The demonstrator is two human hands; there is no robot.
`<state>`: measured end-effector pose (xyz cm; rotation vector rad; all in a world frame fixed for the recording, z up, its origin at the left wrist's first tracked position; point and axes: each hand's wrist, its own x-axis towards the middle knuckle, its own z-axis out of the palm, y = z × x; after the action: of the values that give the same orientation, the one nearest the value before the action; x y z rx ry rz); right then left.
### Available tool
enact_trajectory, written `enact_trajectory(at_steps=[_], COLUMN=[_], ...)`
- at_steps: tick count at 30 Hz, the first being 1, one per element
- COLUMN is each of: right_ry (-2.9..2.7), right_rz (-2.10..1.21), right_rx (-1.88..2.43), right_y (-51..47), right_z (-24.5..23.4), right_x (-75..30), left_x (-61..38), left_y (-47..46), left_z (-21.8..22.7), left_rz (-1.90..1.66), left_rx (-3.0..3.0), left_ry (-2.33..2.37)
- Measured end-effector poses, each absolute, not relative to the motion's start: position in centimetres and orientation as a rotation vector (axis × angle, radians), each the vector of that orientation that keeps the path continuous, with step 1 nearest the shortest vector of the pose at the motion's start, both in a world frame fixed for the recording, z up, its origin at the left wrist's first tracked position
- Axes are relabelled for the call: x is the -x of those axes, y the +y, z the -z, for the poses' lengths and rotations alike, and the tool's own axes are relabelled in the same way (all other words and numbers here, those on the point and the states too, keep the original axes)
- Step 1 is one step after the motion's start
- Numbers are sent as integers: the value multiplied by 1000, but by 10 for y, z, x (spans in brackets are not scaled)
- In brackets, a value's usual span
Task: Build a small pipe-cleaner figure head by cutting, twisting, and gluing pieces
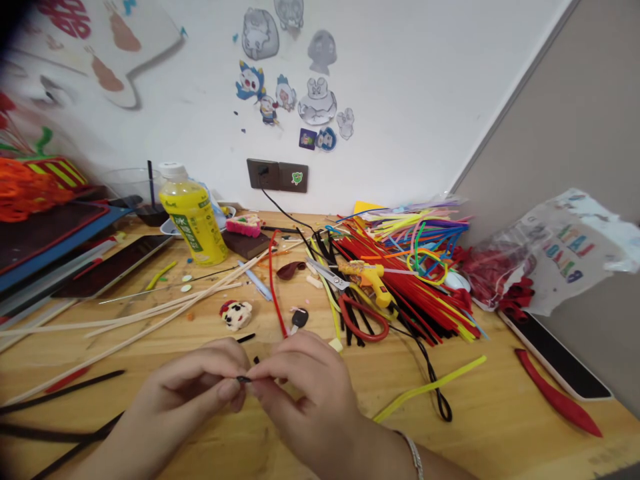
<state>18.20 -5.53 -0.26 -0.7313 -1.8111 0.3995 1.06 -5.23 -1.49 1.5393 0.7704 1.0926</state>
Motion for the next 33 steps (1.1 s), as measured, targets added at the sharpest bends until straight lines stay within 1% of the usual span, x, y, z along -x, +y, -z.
enact_trajectory(at_steps=[14,19,22,27,29,33], right_ry=[-1870,-1849,-1822,-1779,-1771,-1776], right_rz=[-298,-325,-314,-260,-237,-203], right_rx=[749,778,819,901,913,934], right_y=[-57,-57,-56,-50,-48,-44], right_z=[2,0,-1,0,1,2], right_x=[-184,-184,-187,-191,-193,-194], left_x=[-14,-13,-6,5,3,-9], left_y=[-52,-50,-38,-19,-20,-32], left_z=[14,10,5,15,25,44], left_rz=[-1067,-1021,-896,-315,-287,-455], left_rx=[-1582,-1718,-1953,-2224,-2262,-2369], left_ry=[833,939,1122,1404,1477,1485])
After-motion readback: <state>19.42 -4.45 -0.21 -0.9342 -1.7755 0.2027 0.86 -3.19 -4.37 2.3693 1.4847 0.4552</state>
